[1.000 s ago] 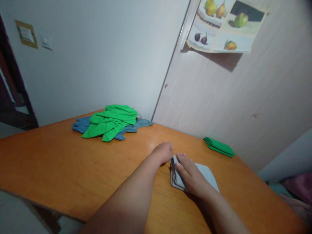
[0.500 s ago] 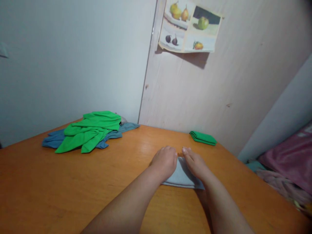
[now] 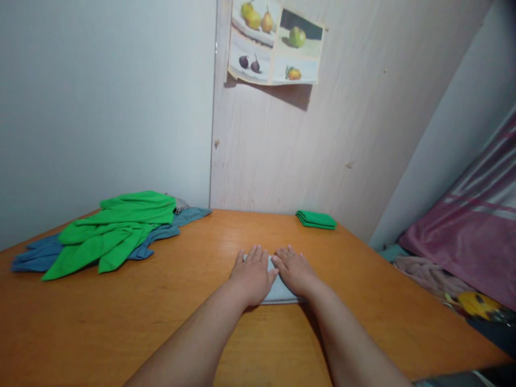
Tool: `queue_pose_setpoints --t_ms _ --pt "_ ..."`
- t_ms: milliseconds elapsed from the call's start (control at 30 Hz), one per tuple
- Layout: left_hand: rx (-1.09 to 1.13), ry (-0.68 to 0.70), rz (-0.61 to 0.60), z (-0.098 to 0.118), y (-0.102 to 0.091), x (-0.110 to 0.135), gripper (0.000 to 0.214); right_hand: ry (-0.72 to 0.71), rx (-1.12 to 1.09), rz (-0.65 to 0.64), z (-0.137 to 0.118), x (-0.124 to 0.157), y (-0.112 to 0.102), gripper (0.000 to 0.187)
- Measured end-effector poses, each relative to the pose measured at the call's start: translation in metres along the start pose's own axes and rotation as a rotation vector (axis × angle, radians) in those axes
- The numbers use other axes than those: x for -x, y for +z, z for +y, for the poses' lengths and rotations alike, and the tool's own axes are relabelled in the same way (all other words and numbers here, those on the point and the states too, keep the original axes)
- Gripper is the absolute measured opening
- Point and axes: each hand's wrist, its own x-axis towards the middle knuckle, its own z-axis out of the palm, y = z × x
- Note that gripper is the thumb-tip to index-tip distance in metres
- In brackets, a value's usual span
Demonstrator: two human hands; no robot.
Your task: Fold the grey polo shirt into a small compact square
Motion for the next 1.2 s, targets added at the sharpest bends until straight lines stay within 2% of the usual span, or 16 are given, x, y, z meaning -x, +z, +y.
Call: queue_pose_setpoints --t_ms 467,667,867,1033,1200 --pt "-0.035 -0.028 -0.038 0.006 -0.002 0.002 0.063 0.002 0.059 -0.013 -0.003 0.002 0.002 0.067" --pt "-0.043 -0.037 -0.042 0.007 -0.004 0.004 0.064 -0.006 0.018 0.012 -0.002 0.0 0.005 0.067" --pt "-0.057 -0.04 -0.055 0.005 -0.005 0.004 0.066 -0.028 -0.182 0.067 0.022 -0.004 0.0 0.066" --pt "-0.09 -0.029 -0.043 0.002 -0.005 0.003 0.064 0.113 -0.249 0.218 0.048 -0.01 -0.013 0.07" --pt "-0.133 0.065 0.076 0.004 -0.012 0.005 0.058 0.06 -0.229 0.2 0.043 -0.008 -0.013 0.065"
